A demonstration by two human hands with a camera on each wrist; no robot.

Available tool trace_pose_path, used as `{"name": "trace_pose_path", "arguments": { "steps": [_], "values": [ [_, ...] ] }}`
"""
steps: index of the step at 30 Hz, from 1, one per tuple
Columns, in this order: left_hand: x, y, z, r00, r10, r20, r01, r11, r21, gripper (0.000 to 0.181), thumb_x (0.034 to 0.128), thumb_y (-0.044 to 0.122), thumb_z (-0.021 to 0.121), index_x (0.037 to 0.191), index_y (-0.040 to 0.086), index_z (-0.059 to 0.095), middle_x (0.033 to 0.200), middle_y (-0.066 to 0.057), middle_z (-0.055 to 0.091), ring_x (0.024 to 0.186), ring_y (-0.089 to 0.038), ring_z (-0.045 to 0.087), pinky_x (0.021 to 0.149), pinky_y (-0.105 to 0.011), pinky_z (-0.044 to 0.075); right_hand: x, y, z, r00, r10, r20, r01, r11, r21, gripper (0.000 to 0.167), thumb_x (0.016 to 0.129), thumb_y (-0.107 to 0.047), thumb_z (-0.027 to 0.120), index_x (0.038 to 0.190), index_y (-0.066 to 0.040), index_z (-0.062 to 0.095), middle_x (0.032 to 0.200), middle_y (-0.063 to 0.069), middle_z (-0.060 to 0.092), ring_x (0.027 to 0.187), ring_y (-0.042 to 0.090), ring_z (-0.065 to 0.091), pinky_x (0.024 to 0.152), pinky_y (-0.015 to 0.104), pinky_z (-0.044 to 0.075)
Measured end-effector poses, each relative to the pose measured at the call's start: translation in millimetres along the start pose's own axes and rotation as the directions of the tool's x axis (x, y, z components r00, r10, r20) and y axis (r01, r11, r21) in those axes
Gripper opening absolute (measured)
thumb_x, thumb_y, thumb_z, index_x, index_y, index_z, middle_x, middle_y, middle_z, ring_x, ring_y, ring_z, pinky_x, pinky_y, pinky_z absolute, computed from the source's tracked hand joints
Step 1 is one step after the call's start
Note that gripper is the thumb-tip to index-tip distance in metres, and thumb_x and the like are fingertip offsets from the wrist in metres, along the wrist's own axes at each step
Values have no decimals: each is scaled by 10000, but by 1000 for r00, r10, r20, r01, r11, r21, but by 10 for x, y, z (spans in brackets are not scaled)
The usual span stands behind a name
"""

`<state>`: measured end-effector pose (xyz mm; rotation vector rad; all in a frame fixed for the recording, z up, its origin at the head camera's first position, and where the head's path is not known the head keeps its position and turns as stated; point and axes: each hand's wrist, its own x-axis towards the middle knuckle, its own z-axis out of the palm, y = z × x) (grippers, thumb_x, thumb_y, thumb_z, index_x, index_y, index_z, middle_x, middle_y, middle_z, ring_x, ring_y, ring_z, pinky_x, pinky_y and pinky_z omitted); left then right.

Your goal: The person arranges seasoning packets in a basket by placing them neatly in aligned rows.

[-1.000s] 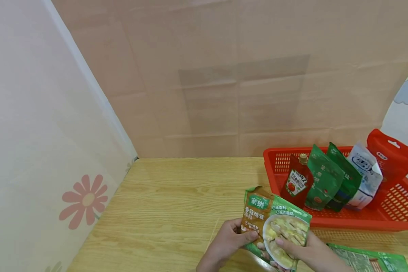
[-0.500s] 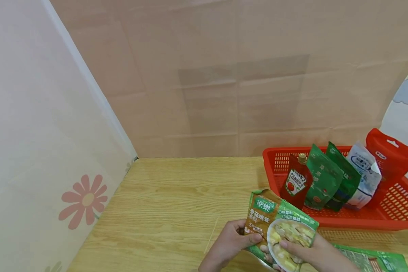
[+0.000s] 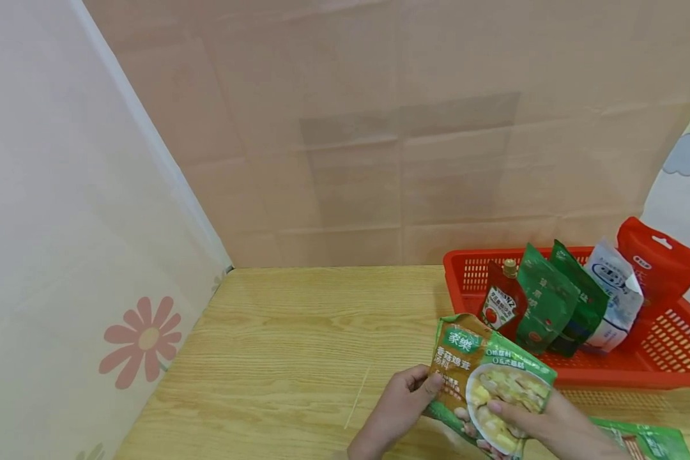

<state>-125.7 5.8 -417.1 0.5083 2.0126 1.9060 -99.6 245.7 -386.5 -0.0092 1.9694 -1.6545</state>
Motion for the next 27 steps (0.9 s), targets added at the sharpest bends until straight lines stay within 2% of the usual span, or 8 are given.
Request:
{"name": "trace_pose_path", "arguments": {
  "steps": [4,8,11,15,17,19,23,27],
  "values": [
    [35,-16,49,992,87,-95,-59,964,259,508,1040,385,312,1090,16,657,932,-76,700,800,-8,622,683,-174,516,-52,-125,-110,991,46,-130,-57,995,-82,745,973,-421,504,1464,17,155,1174,24,623,948,140,631,804,322,570],
    [72,-53,135,961,231,-152,-110,824,556,423,1030,375,364,1059,85,671,1019,-19,700,936,-58,642,751,-186,527,-95,-249,-249,963,-73,-261,-6,957,-290,726,978,-433,488,1491,-43,152,1365,134,486,1018,43,558,784,246,551],
    [102,-100,196,912,401,-89,-185,596,782,319,1006,357,449,1028,137,678,1000,51,679,912,-30,631,734,-123,506,-117,-333,-358,918,-144,-369,-12,921,-390,764,971,-480,471,1499,-40,137,1410,193,391,1055,53,506,785,254,515],
    [164,-146,258,766,634,103,-292,200,935,138,937,282,609,971,180,696,949,93,664,878,-7,624,741,-52,478,-68,-365,-392,795,-317,-518,61,890,-451,719,946,-415,557,1451,-22,229,1292,148,445,963,-85,459,729,132,463],
    [204,-146,289,701,689,185,-317,68,946,122,883,266,685,981,195,700,975,105,664,899,-7,624,784,-53,480,-13,-351,-343,702,-441,-560,127,850,-511,613,937,-325,603,1379,1,331,1210,141,512,813,-230,383,621,34,410],
    [257,-143,326,667,704,246,-326,-21,945,196,862,278,709,1042,202,694,1045,108,665,935,-8,619,828,-67,480,47,-369,-276,629,-509,-588,131,815,-565,512,930,-281,618,1274,40,416,1055,152,579,726,-209,418,561,55,414],
    [376,-144,409,660,690,297,-283,-138,949,384,861,361,696,1212,219,633,1202,98,637,977,-11,616,851,-82,481,190,-428,-172,589,-536,-605,23,760,-650,384,938,-288,598,930,94,558,603,110,537,478,13,443,416,221,356],
    [456,-145,475,725,618,304,-231,-197,953,460,885,446,638,1302,270,558,1297,91,589,995,-21,609,820,-78,483,350,-450,-156,610,-537,-583,-29,720,-693,411,943,-238,578,663,61,543,457,14,382,396,149,382,387,280,302]
  ]
}}
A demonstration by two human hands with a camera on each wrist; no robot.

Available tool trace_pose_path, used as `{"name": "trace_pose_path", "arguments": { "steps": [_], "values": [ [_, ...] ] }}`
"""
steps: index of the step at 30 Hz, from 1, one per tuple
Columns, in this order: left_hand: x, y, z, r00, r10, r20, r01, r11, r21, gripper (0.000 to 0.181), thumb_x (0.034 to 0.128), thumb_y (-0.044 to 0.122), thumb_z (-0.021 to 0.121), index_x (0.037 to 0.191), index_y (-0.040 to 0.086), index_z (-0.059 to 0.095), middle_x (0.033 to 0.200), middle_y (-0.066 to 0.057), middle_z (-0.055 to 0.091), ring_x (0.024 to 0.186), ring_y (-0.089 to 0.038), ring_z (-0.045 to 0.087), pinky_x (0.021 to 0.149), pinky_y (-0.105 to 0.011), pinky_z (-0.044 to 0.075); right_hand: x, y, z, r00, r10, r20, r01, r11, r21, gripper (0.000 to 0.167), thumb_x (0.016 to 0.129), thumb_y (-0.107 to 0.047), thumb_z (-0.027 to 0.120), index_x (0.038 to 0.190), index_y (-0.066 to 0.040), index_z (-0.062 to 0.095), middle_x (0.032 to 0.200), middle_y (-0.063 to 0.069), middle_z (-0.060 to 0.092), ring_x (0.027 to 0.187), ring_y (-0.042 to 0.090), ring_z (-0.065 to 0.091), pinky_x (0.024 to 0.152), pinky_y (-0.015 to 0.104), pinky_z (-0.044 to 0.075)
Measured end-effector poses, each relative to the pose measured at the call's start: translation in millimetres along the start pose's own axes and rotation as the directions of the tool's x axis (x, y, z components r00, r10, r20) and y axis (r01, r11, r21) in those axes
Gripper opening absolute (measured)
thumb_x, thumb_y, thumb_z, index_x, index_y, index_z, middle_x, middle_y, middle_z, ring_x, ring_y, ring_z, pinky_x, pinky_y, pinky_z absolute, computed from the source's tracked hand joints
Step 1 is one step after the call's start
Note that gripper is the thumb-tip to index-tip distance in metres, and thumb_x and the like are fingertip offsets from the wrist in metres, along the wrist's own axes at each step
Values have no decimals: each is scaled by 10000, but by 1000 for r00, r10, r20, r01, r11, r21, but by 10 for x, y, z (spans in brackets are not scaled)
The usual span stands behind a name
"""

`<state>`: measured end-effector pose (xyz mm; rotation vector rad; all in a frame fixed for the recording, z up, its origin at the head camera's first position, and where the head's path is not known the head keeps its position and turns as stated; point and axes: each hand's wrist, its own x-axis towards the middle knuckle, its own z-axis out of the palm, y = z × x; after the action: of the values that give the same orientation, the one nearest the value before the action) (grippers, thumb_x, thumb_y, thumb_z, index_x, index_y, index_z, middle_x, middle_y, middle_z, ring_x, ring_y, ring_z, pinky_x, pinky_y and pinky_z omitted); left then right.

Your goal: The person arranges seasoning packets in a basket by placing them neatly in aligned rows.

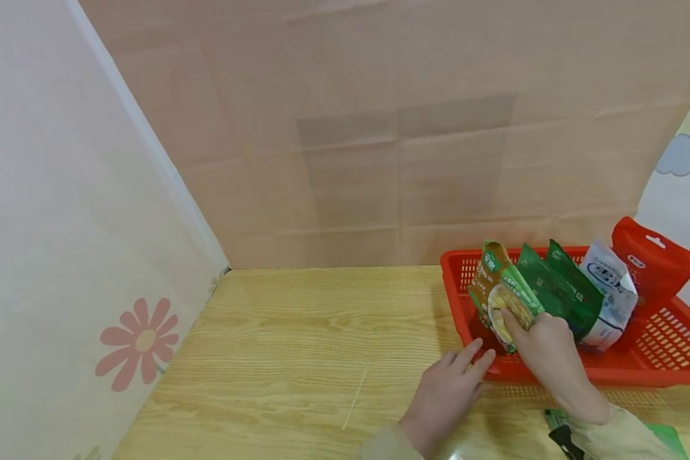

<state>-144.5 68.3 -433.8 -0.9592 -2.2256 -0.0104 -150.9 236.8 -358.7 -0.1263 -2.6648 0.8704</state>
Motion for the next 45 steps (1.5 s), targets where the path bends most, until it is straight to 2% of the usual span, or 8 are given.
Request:
{"name": "trace_pose_path", "arguments": {
  "steps": [4,12,16,23,28,33,36,45],
  "values": [
    [40,22,35,996,-9,89,11,1000,-17,382,921,494,546,1256,313,570,1281,108,585,999,-20,604,802,-78,487,65,31,97,999,8,47,-6,1000,-29,465,947,-216,556,543,1,480,434,21,368,374,162,372,386,291,311],
    [100,10,64,994,-93,60,100,985,-141,244,922,482,519,1077,351,655,1091,165,599,844,10,561,683,-38,435,127,131,255,997,-80,11,80,994,-72,391,922,-160,594,609,63,519,480,110,494,393,197,468,377,314,377],
    [127,0,38,991,-85,105,100,984,-146,253,910,487,521,1081,361,658,1073,194,599,862,28,533,708,-24,393,132,157,329,991,-133,0,132,985,-111,357,895,-143,629,637,80,524,494,144,521,421,292,527,406,400,456],
    [183,-19,-6,983,-4,185,13,999,-49,278,939,500,440,1090,365,630,1063,221,596,913,6,476,765,-105,351,167,124,399,985,-170,25,172,970,-173,295,879,-135,654,704,84,559,554,199,580,488,370,574,452,463,482],
    [211,-40,-36,974,77,214,-81,997,8,290,992,464,369,1086,324,605,1082,191,579,1030,-11,483,906,-155,393,181,127,449,971,-237,-12,229,949,-215,250,843,-97,686,707,70,558,574,223,594,477,365,570,454,468,485],
    [224,-84,-21,959,144,245,-153,988,17,283,1008,446,344,1071,309,583,1124,183,581,1143,5,502,1048,-164,359,207,125,494,977,-213,24,213,954,-210,251,860,-100,663,727,95,578,640,274,627,515,373,604,472,472,501],
    [226,-104,8,952,168,255,-174,985,2,279,1007,445,344,1077,309,577,1130,189,586,1165,9,498,1073,-159,344,215,122,507,981,-186,47,191,963,-190,252,867,-104,648,719,89,584,661,281,635,534,368,618,481,476,505],
    [222,-129,64,957,187,221,-182,982,-40,301,1004,440,354,1111,297,596,1121,190,597,1127,15,507,1050,-135,350,225,109,498,982,-161,103,178,967,-183,286,872,-117,625,637,36,568,596,208,617,528,332,610,469,434,485]
  ]
}}
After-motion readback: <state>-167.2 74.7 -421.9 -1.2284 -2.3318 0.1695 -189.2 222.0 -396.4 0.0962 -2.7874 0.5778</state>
